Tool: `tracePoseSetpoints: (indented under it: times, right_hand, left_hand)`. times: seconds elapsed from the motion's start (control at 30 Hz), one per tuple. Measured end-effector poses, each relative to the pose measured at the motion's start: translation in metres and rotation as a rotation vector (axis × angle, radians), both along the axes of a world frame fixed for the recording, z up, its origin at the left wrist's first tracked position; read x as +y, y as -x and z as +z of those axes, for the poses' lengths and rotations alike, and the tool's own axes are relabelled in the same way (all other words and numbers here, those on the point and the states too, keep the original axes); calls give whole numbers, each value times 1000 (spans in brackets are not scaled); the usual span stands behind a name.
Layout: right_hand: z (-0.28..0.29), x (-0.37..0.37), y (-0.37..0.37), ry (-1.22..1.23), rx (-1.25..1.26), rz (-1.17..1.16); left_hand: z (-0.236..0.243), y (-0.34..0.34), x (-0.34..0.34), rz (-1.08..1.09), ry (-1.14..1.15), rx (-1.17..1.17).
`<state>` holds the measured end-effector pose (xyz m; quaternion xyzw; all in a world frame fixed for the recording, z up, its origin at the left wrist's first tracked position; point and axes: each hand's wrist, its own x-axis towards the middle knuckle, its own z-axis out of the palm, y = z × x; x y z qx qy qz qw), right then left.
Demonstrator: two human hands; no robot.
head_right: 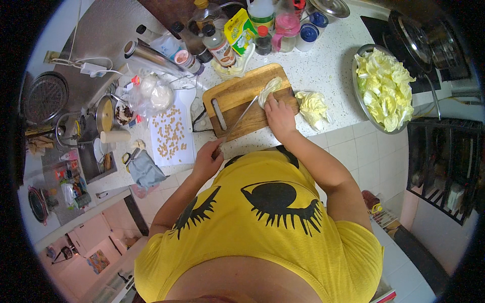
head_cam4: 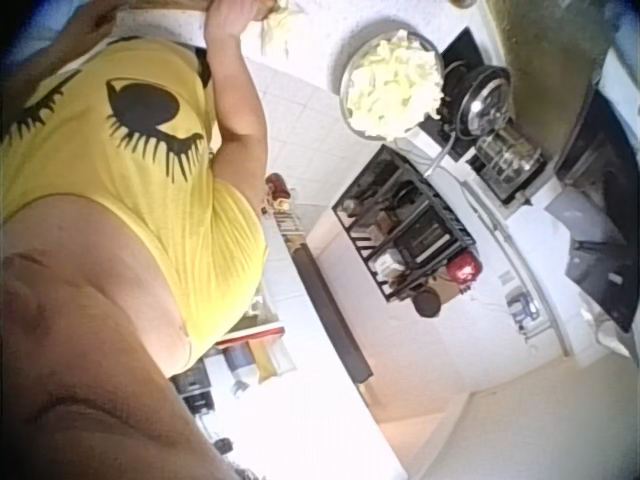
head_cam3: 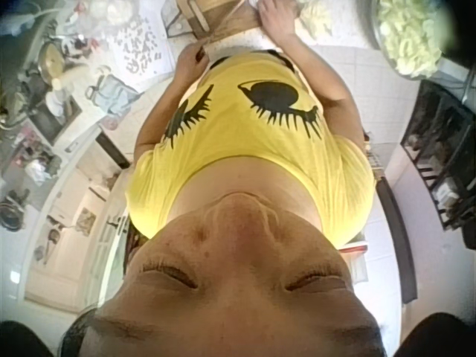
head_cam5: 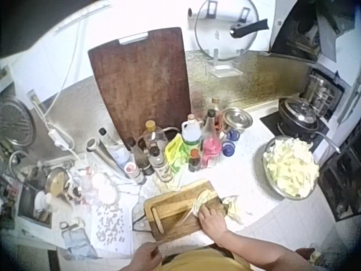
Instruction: The person cuts cabbage leaves into smaller pieces using a knife on a wooden cutting board and places the pieces into a metal bowl. The person repeatedly picks up cabbage, slices it, and transfers the cut pieces to the bowl.
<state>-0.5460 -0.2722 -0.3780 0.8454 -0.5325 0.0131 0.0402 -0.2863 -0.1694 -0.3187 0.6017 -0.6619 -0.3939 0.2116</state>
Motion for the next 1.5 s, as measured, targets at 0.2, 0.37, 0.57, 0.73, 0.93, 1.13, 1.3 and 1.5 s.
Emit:
tracePoseSetpoints:
  times: [0.2,0.37,0.57,0.73,0.93,1.13,1.3,1.5]
  right_hand:
    - [-8,4,6,-88,-58,-86]
    - [9,7,1,-219,-249,-192]
    - [-13,8,6,-67,-355,-185]
    - [3,3,10,-103,-650,-197]
    - [9,-6,20,-557,-1341,-426]
    - [28,-12,24,-719,-1385,-331]
    - [43,-9,22,-595,-1192,-296]
    - [64,-8,12,-455,-936,-317]
  left_hand:
    - [-9,9,-6,-49,14,-8]
    - [-12,10,-11,-79,-7,-8]
    - [-12,8,-10,-89,-25,-31]
    - [-6,6,-5,-49,-53,-11]
    - [-7,-2,-1,81,108,121]
    - [22,0,-11,-26,189,87]
    - [47,9,-22,-50,262,108]
    - [66,25,-29,-48,241,114]
